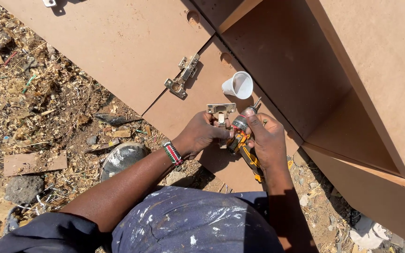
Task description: The person attaches metal hinges to a wooden cabinet door using a yellow cordless drill. They position the hinges, insert screws, and drive them into the wood, repeating the process for multiple hinges on the door.
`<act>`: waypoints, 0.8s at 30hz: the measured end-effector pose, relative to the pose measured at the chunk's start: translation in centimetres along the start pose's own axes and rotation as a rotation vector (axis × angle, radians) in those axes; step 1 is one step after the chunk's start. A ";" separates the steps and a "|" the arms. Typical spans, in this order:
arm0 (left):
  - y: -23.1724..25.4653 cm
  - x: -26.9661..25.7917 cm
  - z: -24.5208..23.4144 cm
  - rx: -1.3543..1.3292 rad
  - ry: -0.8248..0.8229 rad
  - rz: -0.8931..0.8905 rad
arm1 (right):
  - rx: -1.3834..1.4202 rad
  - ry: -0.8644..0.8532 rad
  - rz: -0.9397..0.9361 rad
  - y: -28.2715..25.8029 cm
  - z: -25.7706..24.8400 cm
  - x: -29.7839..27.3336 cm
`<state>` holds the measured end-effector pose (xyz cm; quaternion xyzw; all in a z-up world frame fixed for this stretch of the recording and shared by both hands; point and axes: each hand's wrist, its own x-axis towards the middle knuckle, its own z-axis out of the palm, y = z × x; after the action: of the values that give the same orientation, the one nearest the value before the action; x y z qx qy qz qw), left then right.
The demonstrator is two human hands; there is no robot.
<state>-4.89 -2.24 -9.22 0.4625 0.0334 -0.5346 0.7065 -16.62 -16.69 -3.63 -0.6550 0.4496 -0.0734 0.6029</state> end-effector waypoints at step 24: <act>-0.4 0.3 -2.0 -0.198 -0.052 0.011 | 0.075 -0.136 -0.083 1.9 -1.6 1.2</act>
<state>-4.17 -1.11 -10.76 0.3765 0.0651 -0.5367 0.7522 -17.89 -18.41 -5.38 -0.6536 0.3769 -0.0704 0.6526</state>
